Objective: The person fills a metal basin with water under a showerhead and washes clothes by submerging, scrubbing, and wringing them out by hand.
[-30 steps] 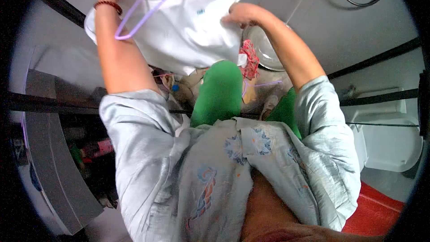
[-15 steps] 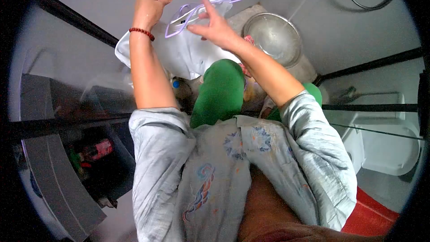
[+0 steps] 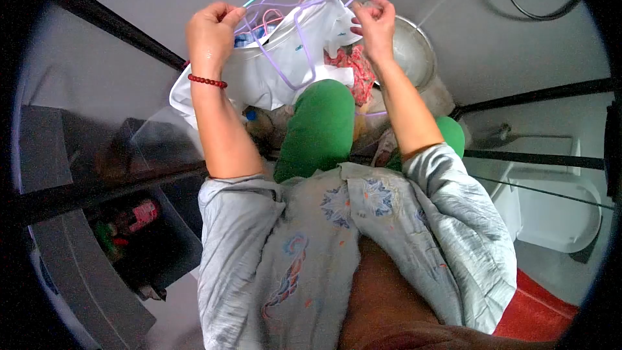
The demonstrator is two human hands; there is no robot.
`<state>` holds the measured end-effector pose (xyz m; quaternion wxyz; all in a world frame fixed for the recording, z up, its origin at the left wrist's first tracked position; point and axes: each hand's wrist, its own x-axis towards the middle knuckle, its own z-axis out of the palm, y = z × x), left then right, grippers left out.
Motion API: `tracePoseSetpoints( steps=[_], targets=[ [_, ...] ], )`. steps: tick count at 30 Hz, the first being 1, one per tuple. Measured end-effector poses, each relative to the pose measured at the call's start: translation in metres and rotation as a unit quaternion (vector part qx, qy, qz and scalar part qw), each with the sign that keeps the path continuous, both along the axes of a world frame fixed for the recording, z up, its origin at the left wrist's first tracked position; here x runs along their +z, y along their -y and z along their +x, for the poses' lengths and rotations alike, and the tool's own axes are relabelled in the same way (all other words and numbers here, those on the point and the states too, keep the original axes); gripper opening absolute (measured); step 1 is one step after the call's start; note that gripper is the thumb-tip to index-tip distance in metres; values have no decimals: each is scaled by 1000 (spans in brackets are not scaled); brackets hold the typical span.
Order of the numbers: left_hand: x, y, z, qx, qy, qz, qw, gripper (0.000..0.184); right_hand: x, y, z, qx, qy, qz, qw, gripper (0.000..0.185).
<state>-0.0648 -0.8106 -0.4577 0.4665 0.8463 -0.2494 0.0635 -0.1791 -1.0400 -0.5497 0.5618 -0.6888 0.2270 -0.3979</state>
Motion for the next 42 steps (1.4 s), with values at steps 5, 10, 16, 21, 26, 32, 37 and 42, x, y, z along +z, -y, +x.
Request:
tracePoseSetpoints(
  steps=[5, 10, 16, 21, 26, 32, 37, 42],
  targets=[
    [-1, -1, -20, -25, 39, 2, 999, 19, 9, 10, 7, 151, -48, 296, 942, 82],
    [-18, -5, -6, 5, 28, 5, 1000, 19, 10, 12, 20, 205, -15, 399, 894, 31],
    [-30, -1, 6, 81, 32, 49, 995, 21, 68, 7, -3, 241, 45, 402, 882, 25],
    [-18, -9, 13, 165, -33, 71, 983, 21, 142, 9, -39, 305, 68, 247, 917, 32],
    [-9, -13, 31, 200, 19, 12, 979, 24, 173, 33, -73, 318, 91, 144, 932, 37],
    [33, -16, 41, 183, 126, -130, 966, 22, 149, 44, -62, 174, 84, 149, 970, 22],
    [74, -27, 35, 153, 197, -257, 934, 21, 37, 51, -3, 107, 5, 149, 983, 23],
    [115, -24, 3, 129, 238, -312, 911, 20, -69, 3, 20, 304, -331, -63, 891, 51]
  ],
)
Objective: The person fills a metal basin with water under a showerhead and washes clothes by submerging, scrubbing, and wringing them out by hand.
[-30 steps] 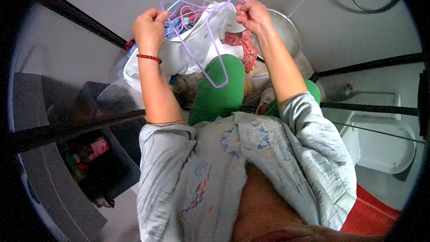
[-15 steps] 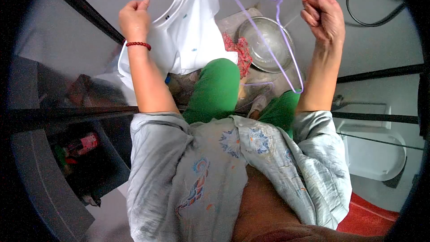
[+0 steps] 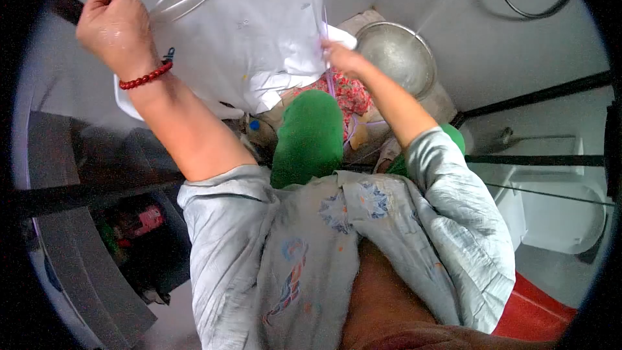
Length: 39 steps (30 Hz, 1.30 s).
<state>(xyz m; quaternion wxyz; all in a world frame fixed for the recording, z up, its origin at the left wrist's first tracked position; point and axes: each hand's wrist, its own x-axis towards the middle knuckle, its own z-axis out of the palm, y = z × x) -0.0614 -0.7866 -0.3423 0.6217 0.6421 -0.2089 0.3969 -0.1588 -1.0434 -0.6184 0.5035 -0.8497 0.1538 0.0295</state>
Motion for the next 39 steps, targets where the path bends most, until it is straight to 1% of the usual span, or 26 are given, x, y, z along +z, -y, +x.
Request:
tracePoseSetpoints(
  steps=[1, 3, 5, 6, 7, 9, 10, 11, 12, 13, 15, 17, 18, 19, 21, 22, 25, 26, 27, 29, 31, 33, 35, 36, 37, 39],
  targets=[
    [8, 4, -8, -6, 16, -8, 1000, 20, -19, -13, 0, 97, -56, -107, 988, 55],
    [16, 9, -17, 2, 17, 5, 1000, 20, -42, -22, 1, 149, -73, -159, 973, 44],
    [11, 8, -14, 36, 30, 80, 996, 17, -25, -28, -3, 103, 24, -172, 979, 38],
    [2, 11, -8, -37, 38, 67, 996, 19, 3, -36, -13, 2, 105, -82, 991, 35],
    [-7, 15, -4, -43, 40, 67, 996, 19, 39, -39, -22, -101, 184, 8, 978, 33],
    [-21, 27, -5, -76, -9, 155, 985, 19, 76, -26, -24, -234, 396, -56, 886, 26],
    [-25, 34, -12, -86, -10, 153, 984, 19, 100, -14, -26, -271, 478, -161, 820, 26],
    [-28, 37, -21, -105, -28, 208, 972, 17, 126, -7, -29, -297, 549, -263, 735, 26],
    [-31, 41, -28, -120, -45, 262, 957, 16, 153, -6, -39, -297, 548, -269, 734, 26],
    [-34, 45, -32, -122, -46, 258, 957, 16, 180, -8, -50, -262, 543, -338, 723, 34],
    [-42, 54, -36, -181, 8, 330, 927, 16, 197, -8, -57, -226, 532, -402, 710, 44],
    [-44, 62, -37, -184, 17, 368, 911, 15, 202, -2, -48, -131, 486, -78, 860, 37],
    [-48, 65, -36, -191, 12, 340, 921, 15, 204, -2, -46, -75, 438, 91, 891, 33],
    [-50, 67, -34, -197, 7, 312, 929, 14, 208, -1, -46, -76, 438, 95, 891, 33],
    [-58, 70, -31, -244, -16, 289, 925, 14, 213, -1, -46, -37, 315, 358, 878, 23],
    [-67, 70, -25, -251, -20, 302, 920, 14, 207, -7, -41, -35, 314, 360, 878, 23],
    [-80, 80, -23, -250, -32, 341, 906, 14, 186, -17, -41, -14, 278, 204, 938, 37],
    [-87, 81, -19, -266, -31, 338, 902, 14, 179, -16, -34, -27, 289, 183, 939, 34],
    [-94, 82, -18, -282, -31, 336, 898, 15, 173, -16, -32, -27, 285, 187, 940, 34],
    [-115, 73, -3, -263, -31, 355, 896, 14, 161, -25, -19, -124, 261, 243, 926, 32],
    [-132, 61, 4, -105, 28, 433, 895, 11, 153, -28, -15, -144, 249, 229, 930, 29],
    [-140, 55, 8, -58, 6, 440, 896, 13, 142, -24, -7, -173, 294, 177, 923, 27],
    [-134, 58, 2, 97, 34, 488, 867, 17, 140, -16, 0, -173, 316, 141, 922, 28],
    [-134, 57, 3, 68, -28, 511, 857, 20, 137, -14, 4, -173, 338, 97, 920, 30],
    [-138, 55, 7, 67, -31, 510, 857, 20, 134, -14, 7, -172, 336, 95, 921, 30],
    [-155, 49, 23, -39, -79, 481, 872, 22, 126, -16, 17, -209, 319, 50, 923, 30]
  ],
)
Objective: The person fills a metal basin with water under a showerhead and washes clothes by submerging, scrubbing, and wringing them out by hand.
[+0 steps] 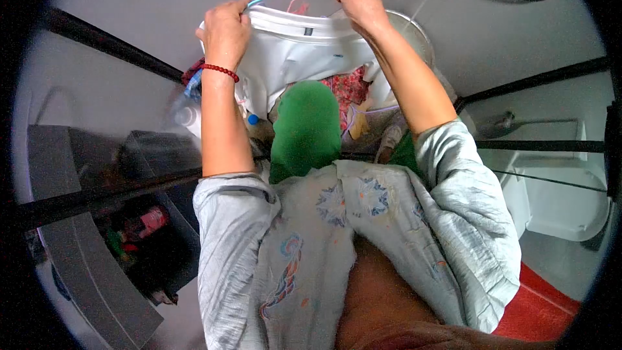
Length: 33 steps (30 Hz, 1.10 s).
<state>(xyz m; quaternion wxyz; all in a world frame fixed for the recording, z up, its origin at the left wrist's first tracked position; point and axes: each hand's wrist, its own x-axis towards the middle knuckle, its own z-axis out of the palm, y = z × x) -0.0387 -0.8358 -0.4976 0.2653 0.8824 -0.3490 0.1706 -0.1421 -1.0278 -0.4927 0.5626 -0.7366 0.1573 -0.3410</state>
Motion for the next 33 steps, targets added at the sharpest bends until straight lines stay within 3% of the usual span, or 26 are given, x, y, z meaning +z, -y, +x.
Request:
tracePoseSetpoints(
  steps=[4, 7, 9, 10, 11, 12, 13, 14, 16, 18, 19, 20, 21, 22, 23, 24, 25, 26, 27, 28, 29, 30, 31, 32, 33],
  targets=[
    [-8, -1, 6, 22, -68, 4, 997, 22, -8, 10, -3, -20, -39, -87, 995, 30],
    [-15, -13, 25, 102, -7, -23, 995, 26, -8, 17, -18, -23, -44, -88, 995, 31],
    [-23, -32, 43, 133, -33, -13, 990, 26, -6, 28, -30, 27, -37, 42, 998, 28],
    [-28, -40, 50, 165, -59, -2, 984, 27, -9, 39, -32, 78, 22, 143, 986, 25],
    [-36, -43, 54, 160, -59, 0, 985, 27, -16, 60, -23, 174, 99, 297, 934, 24],
    [-47, -44, 55, 167, -49, 7, 985, 27, -23, 79, -20, 259, 174, 439, 843, 23],
    [-56, -43, 54, 170, -39, 13, 985, 27, 3, 78, -39, 221, 194, 567, 770, 27],
    [-63, -44, 52, 150, -88, -12, 985, 27, 17, 87, -40, 155, 235, 564, 777, 29],
    [-77, -39, 55, 148, -126, -27, 981, 26, 38, 105, -49, 145, 359, 527, 756, 30],
    [-68, -32, 49, 101, -336, -266, 898, 26, 50, 123, -58, 124, 387, 480, 778, 29],
    [-45, -28, 37, 83, -328, -261, 904, 24, 52, 128, -60, 111, 406, 434, 796, 28],
    [-32, -25, 39, 76, -380, -363, 847, 21, 50, 132, -62, 106, 410, 432, 796, 28],
    [-14, -22, 35, 59, -363, -475, 799, 19, 45, 133, -62, 70, 387, 388, 833, 27],
    [14, -28, 38, 20, -374, -491, 787, 20, 39, 135, -63, 32, 363, 343, 866, 26],
    [38, -27, 35, 97, -343, -549, 756, 20, 26, 134, -60, -21, 334, 321, 886, 24],
    [69, -30, 24, 69, -337, -586, 733, 18, 8, 136, -56, -19, 303, 298, 905, 24],
    [75, -50, 61, -38, -337, -598, 726, 19, 1, 119, -56, -48, 243, 328, 912, 23],
    [92, -64, 74, -134, -273, -552, 776, 18, -32, 129, -46, -39, 180, 272, 945, 21],
    [113, -60, 61, -161, -196, -541, 802, 26, -33, 100, -39, -101, 130, 236, 958, 26],
    [134, -51, 57, -183, -83, -430, 880, 28, -41, 88, -35, -82, 73, 270, 957, 26],
    [154, -42, 54, -199, 48, -333, 921, 33, -51, 74, -23, -71, 51, 300, 950, 26],
    [175, -31, 34, -343, -104, -410, 839, 30, -77, 74, -5, 3, -53, 241, 969, 30],
    [196, -20, 15, -447, -259, -476, 711, 27, -101, 66, 15, 81, -204, 191, 957, 41],
    [205, -12, -15, -354, -100, -419, 830, 26, -136, 48, 35, 115, -304, 41, 945, 51],
    [213, -2, -38, -244, 67, -343, 905, 26, -159, 36, 44, 144, -398, -106, 900, 62]
  ],
)
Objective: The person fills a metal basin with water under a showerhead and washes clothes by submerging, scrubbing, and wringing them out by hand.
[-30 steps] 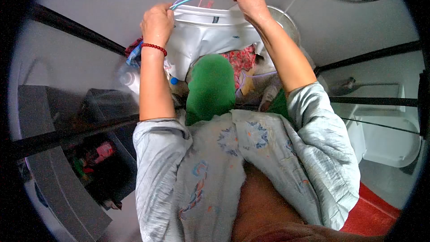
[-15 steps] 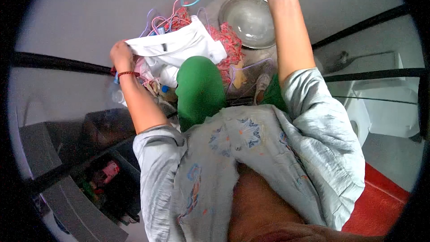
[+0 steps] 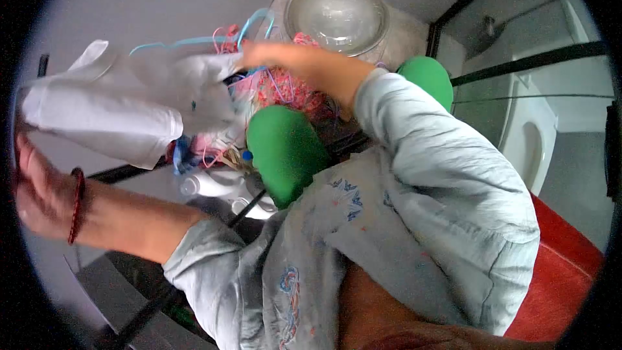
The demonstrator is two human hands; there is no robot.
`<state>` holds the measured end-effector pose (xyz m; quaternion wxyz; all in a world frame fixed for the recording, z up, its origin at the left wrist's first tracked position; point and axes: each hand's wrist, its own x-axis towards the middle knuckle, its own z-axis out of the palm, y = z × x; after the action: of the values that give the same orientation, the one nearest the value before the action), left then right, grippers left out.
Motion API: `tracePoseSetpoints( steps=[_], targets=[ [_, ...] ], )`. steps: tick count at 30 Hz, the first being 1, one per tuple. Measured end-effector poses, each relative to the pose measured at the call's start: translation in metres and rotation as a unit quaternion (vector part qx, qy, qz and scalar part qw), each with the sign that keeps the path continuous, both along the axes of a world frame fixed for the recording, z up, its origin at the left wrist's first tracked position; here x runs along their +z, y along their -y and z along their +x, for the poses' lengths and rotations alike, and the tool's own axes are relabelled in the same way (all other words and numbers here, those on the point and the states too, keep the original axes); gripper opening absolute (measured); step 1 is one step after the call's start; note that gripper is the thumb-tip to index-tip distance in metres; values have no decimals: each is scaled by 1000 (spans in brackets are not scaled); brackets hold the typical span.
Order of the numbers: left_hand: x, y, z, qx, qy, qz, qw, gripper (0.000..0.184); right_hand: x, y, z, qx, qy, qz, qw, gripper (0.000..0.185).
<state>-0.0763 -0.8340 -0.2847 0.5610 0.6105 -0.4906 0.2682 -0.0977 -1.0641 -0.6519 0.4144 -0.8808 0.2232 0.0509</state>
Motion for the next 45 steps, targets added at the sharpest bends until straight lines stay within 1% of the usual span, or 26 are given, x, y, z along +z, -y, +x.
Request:
tracePoseSetpoints(
  steps=[1, 3, 4, 7, 8, 9, 10, 13, 14, 15, 20, 21, 22, 23, 27, 28, 29, 30, 31, 34, 36, 38, 39, 40, 42, 45],
  targets=[
    [8, 10, -8, 180, 130, 41, 974, 26, 1, -4, -2, -14, 4, 3, 1000, 62],
    [20, 37, -3, -140, 264, 14, 954, 32, 10, -24, -11, 54, 10, 58, 997, 63],
    [27, 40, -2, -153, 262, 18, 953, 32, 13, -35, -18, 89, 10, 87, 992, 63],
    [48, 15, -6, 292, 373, 48, 879, 23, -11, -53, -12, 56, 214, 137, 966, 69],
    [48, 23, -12, 345, 430, 36, 834, 20, 7, -56, -18, 51, 214, 135, 966, 69],
    [49, 30, -10, 343, 430, 35, 834, 20, 28, -60, -20, -1, 156, 267, 951, 70],
    [52, 33, -9, 282, 377, 33, 882, 18, 49, -64, -22, -49, 94, 392, 914, 72],
    [57, 50, -10, 27, 145, -32, 989, 10, 68, -78, -4, 22, -35, 404, 914, 64],
    [56, 63, -18, -103, 35, -120, 987, 8, 70, -82, 3, 45, -52, 402, 913, 63],
    [54, 75, -31, -285, -132, -261, 913, 8, 70, -86, 6, 47, -50, 402, 913, 62],
    [65, 63, -39, -197, -103, -299, 928, 13, 71, -87, 4, 8, 16, 433, 901, 58],
    [64, 49, -39, 131, 206, -129, 961, 16, 71, -86, 0, -1, 25, 439, 898, 57],
    [62, 40, -39, 429, 465, 71, 771, 19, 70, -84, -4, -7, 34, 443, 896, 56],
    [61, 35, -39, 431, 463, 67, 771, 19, 71, -83, -9, -15, 41, 447, 893, 55],
    [60, 51, -42, 250, 483, 11, 839, 23, 84, -77, -26, -37, 75, 466, 881, 51],
    [61, 59, -44, -105, 228, -60, 966, 21, 90, -76, -29, -41, 86, 472, 876, 50],
    [63, 63, -48, -439, -73, -119, 887, 20, 97, -76, -31, -43, 98, 478, 872, 50],
    [63, 63, -53, -419, -76, -119, 897, 22, 103, -73, -34, -48, 114, 487, 864, 49],
    [67, 65, -46, -387, 63, -15, 920, 21, 110, -72, -35, -52, 129, 499, 855, 48],
    [69, 52, -33, -223, 198, -22, 954, 19, 128, -66, -37, -58, 180, 527, 828, 45],
    [72, 51, -36, -450, -36, 10, 892, 21, 144, -58, -39, -62, 214, 547, 807, 44],
    [64, 63, -33, -529, -88, 2, 844, 20, 161, -41, -41, -68, 250, 574, 777, 42],
    [66, 65, -26, -486, -57, 16, 872, 19, 167, -31, -47, -72, 268, 586, 762, 41],
    [74, 80, 1, -603, -56, 78, 792, 23, 173, -19, -54, -73, 285, 598, 745, 40],
    [49, 89, -49, -395, -89, -18, 914, 30, 182, 7, -72, -78, 320, 608, 723, 39],
    [28, 145, -28, -573, -130, 16, 809, 22, 178, 58, -84, -98, 357, 620, 692, 36]
  ],
)
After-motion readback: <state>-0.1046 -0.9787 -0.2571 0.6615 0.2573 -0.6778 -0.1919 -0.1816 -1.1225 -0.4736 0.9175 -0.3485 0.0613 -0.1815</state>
